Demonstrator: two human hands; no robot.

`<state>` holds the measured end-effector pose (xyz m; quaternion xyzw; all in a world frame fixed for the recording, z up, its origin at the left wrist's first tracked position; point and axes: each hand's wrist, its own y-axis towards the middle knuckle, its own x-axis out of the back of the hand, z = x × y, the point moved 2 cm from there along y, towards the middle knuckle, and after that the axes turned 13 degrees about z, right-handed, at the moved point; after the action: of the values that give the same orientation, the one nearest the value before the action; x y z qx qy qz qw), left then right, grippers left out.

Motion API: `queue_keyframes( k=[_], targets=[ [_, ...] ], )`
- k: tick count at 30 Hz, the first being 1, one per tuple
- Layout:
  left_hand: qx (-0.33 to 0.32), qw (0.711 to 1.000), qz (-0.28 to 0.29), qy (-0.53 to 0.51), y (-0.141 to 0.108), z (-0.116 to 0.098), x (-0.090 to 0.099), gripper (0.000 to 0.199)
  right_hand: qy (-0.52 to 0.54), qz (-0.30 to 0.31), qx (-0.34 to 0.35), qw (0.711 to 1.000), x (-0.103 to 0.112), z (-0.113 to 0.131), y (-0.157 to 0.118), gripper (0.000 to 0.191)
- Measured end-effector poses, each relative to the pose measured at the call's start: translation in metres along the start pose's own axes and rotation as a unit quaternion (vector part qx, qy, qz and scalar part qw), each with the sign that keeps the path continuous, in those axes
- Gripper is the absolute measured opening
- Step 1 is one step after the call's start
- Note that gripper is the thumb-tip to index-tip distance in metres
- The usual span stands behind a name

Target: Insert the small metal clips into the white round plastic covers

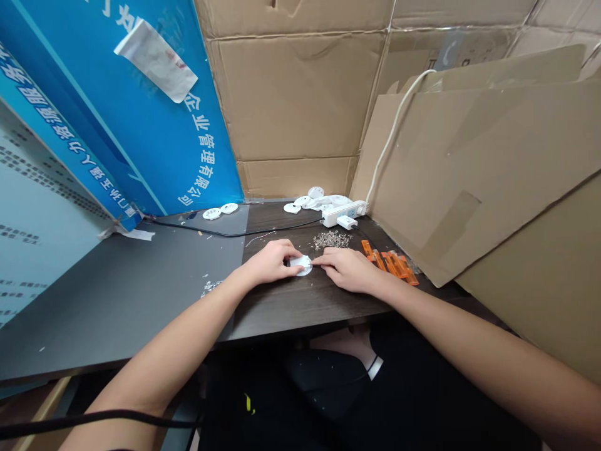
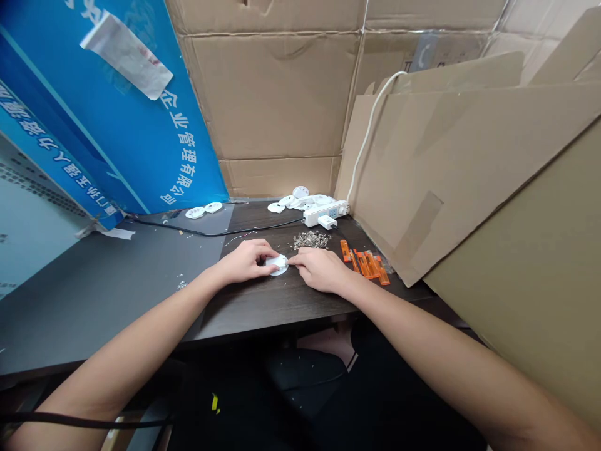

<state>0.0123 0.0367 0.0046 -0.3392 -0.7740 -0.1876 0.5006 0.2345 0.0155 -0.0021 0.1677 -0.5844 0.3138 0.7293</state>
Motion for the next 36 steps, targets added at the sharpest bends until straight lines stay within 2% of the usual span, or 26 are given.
queue_keyframes(
  k=[11, 21, 27, 29, 33, 36],
  targets=[
    [-0.008, 1.0, -0.002, 0.004, 0.002, 0.005, -0.001, 0.033, 0.021, -0.001, 0.02, 1.0, -0.004, -0.001, 0.006, 0.048],
    [-0.016, 1.0, 0.002, 0.019, 0.0, 0.003, -0.002, 0.032, 0.062, 0.005, 0.101, 0.993, -0.001, -0.013, 0.009, 0.046],
    [-0.02, 0.999, -0.011, 0.036, 0.0, 0.005, -0.004, 0.032, 0.077, 0.035, 0.165, 0.983, -0.001, 0.0, 0.003, 0.039],
    [-0.02, 0.999, -0.012, 0.036, 0.0, 0.006, -0.004, 0.032, 0.086, 0.007, 0.158, 0.984, 0.001, 0.001, 0.001, 0.035],
    [-0.017, 0.999, -0.017, 0.026, 0.0, 0.006, -0.004, 0.032, 0.109, -0.089, 0.075, 0.987, 0.001, -0.01, 0.003, 0.024],
    [-0.014, 1.0, -0.013, 0.021, 0.0, 0.006, -0.003, 0.033, 0.104, -0.108, 0.082, 0.985, -0.002, -0.012, 0.007, 0.024]
  ],
)
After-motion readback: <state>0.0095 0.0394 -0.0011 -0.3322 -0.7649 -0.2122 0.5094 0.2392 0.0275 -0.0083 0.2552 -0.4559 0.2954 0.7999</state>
